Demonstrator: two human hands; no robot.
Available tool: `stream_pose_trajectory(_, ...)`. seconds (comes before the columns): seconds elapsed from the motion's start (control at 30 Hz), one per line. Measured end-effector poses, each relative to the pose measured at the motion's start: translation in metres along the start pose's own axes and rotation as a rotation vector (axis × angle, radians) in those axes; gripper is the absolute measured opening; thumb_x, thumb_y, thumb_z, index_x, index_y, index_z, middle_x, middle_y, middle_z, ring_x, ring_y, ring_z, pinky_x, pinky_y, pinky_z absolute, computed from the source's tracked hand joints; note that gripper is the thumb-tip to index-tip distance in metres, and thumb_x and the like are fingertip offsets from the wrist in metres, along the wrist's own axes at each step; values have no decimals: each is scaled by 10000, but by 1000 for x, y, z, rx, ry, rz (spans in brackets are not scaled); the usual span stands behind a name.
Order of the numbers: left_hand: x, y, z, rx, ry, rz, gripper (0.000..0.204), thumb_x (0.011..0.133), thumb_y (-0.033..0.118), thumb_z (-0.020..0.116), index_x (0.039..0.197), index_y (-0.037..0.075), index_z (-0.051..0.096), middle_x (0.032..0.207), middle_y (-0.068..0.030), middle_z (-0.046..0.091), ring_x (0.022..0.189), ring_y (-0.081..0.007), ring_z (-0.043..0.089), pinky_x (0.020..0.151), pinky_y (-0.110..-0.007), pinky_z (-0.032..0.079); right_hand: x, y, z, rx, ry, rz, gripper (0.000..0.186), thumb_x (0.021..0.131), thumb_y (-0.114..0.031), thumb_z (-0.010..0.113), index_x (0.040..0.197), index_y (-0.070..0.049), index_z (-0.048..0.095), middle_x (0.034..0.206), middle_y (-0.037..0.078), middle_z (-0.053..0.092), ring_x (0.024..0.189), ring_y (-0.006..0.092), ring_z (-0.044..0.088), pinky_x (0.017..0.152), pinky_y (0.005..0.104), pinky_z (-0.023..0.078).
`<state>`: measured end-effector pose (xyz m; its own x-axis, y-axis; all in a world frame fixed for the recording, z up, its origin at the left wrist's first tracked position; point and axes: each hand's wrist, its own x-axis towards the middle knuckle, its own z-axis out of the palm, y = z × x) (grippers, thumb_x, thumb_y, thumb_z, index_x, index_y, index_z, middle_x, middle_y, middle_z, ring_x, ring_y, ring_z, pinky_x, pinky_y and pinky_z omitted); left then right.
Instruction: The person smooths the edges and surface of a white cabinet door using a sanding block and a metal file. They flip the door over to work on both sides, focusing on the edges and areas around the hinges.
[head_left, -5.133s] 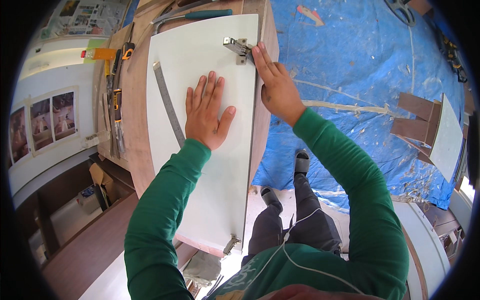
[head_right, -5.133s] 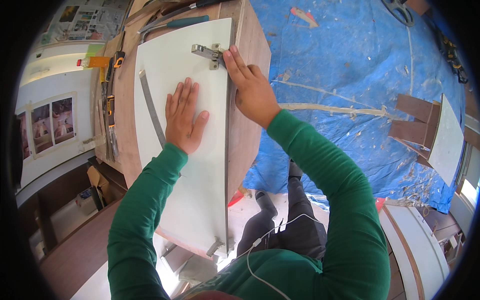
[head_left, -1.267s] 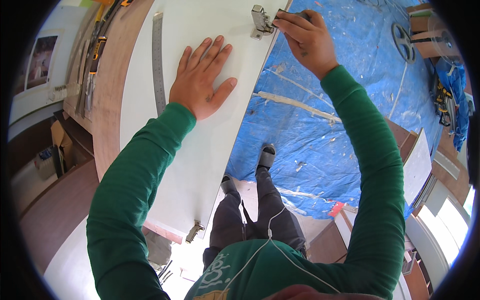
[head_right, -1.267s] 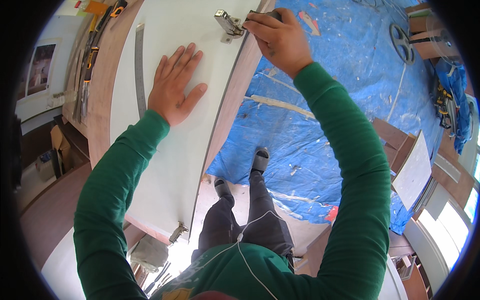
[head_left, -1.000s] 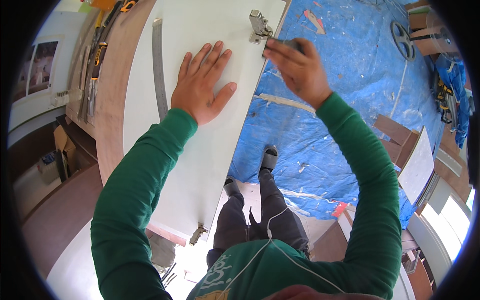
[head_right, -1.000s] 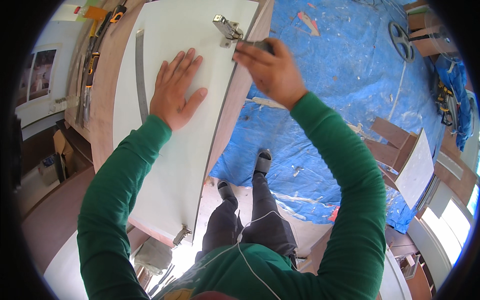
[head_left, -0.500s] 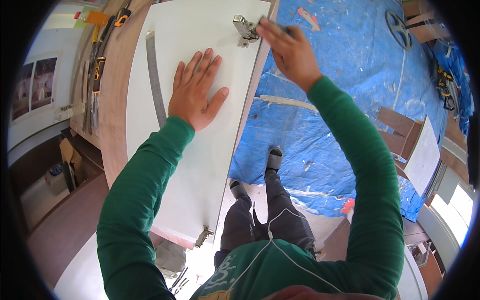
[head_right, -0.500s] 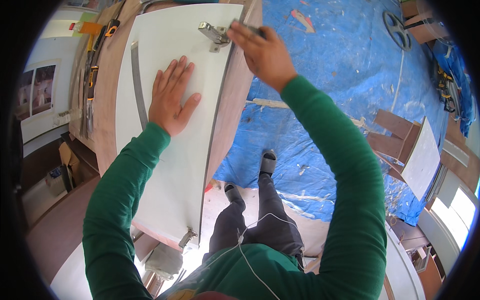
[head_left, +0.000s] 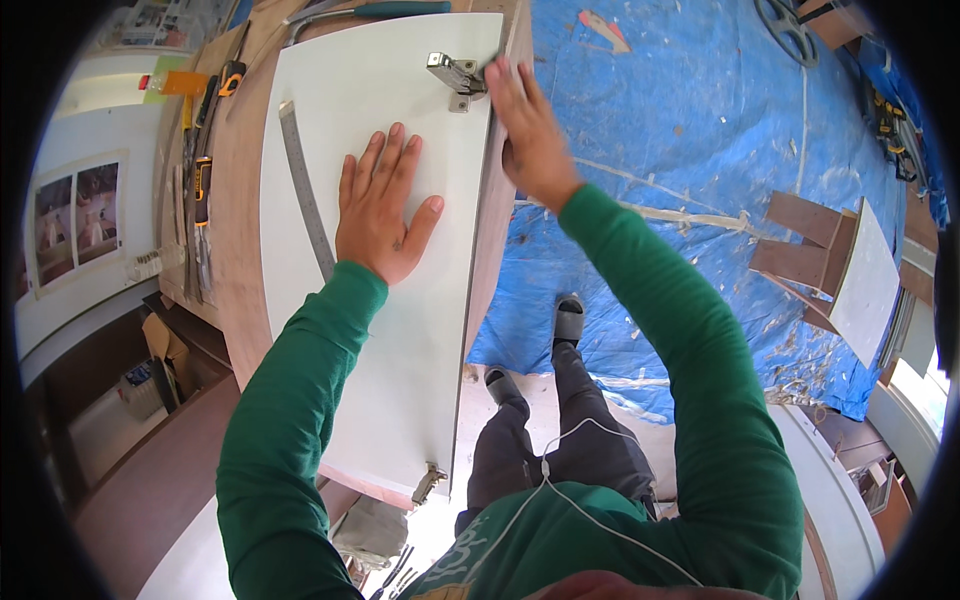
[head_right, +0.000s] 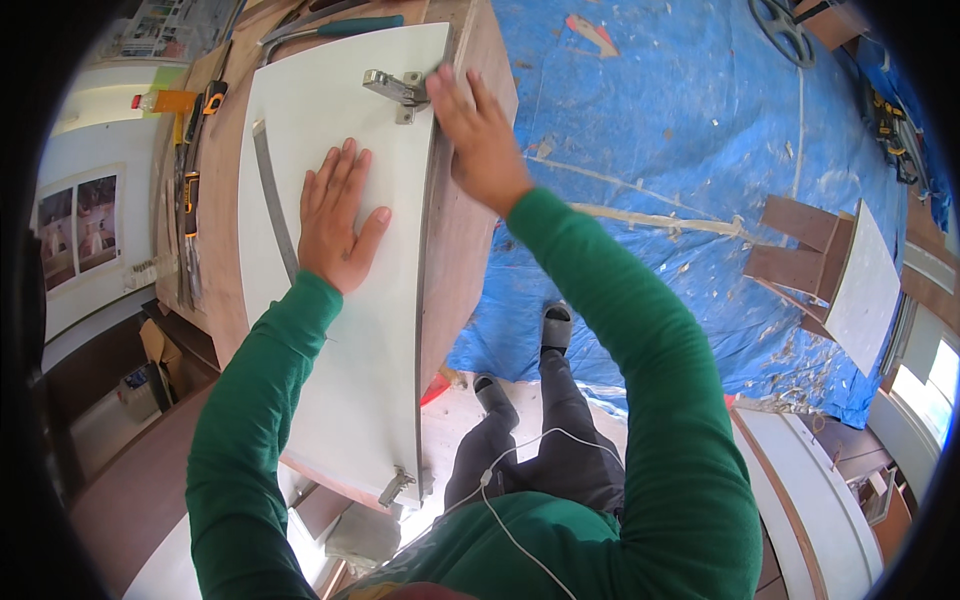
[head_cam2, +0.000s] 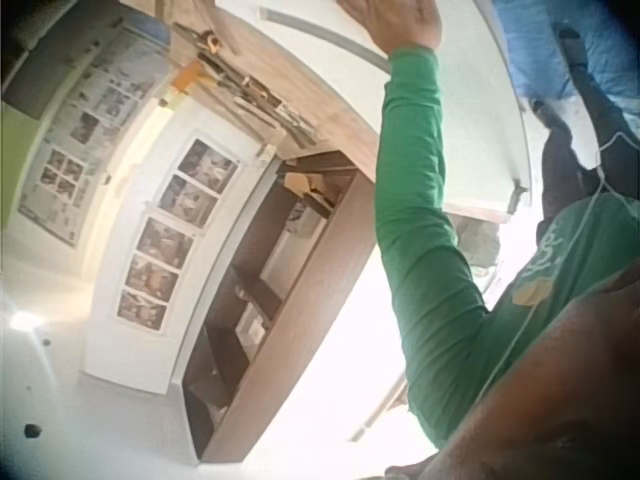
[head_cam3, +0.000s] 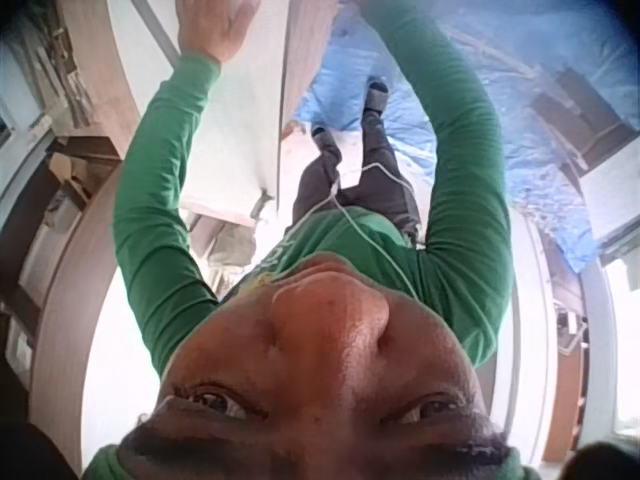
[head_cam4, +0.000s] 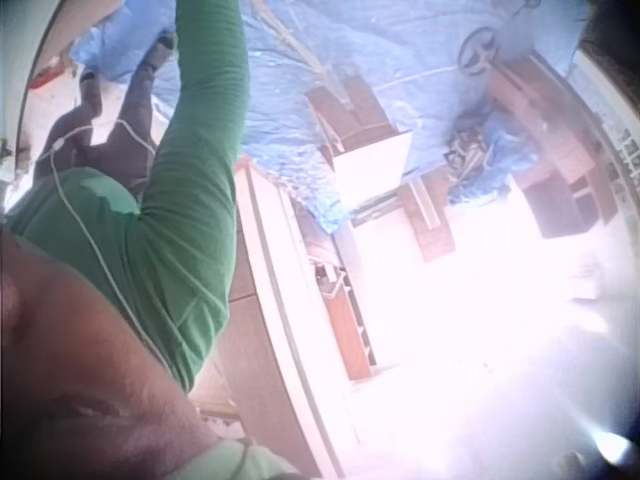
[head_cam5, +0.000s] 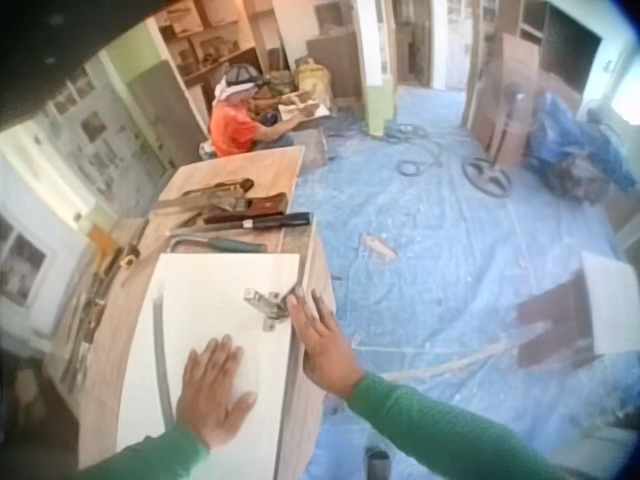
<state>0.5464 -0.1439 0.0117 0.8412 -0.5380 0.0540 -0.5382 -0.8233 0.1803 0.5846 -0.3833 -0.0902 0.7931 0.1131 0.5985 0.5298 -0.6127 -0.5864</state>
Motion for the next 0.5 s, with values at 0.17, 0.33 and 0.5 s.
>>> stream_pose_trajectory(0.17,6,0,3,-6,8,20,679,1035,443,533,1606,94,416,1690,-145,361,1567,-363,302,1284,-558,126,36,38,0,18,42,109,1000,703,163,552,1643,-85,318,1681,177,357,1563,437,280,1273,562,250)
stream_pose_trajectory(0.33,3,2,-1,-8,-12,22,681,1033,395,534,1613,67,393,1688,-171,354,1566,-388,299,1279,-565,131,-31,-36,-1,245,-3,107,996,740,156,532,1664,-129,293,1697,179,329,1570,447,264,1258,593,250)
stream_pose_trajectory(0.5,4,2,-1,10,-16,26,686,1035,403,529,1615,65,390,1689,-173,350,1568,-393,292,1278,-569,128,-26,-32,-1,162,-29,210,971,767,135,532,1666,-143,293,1708,168,311,1560,484,263,1231,638,262)
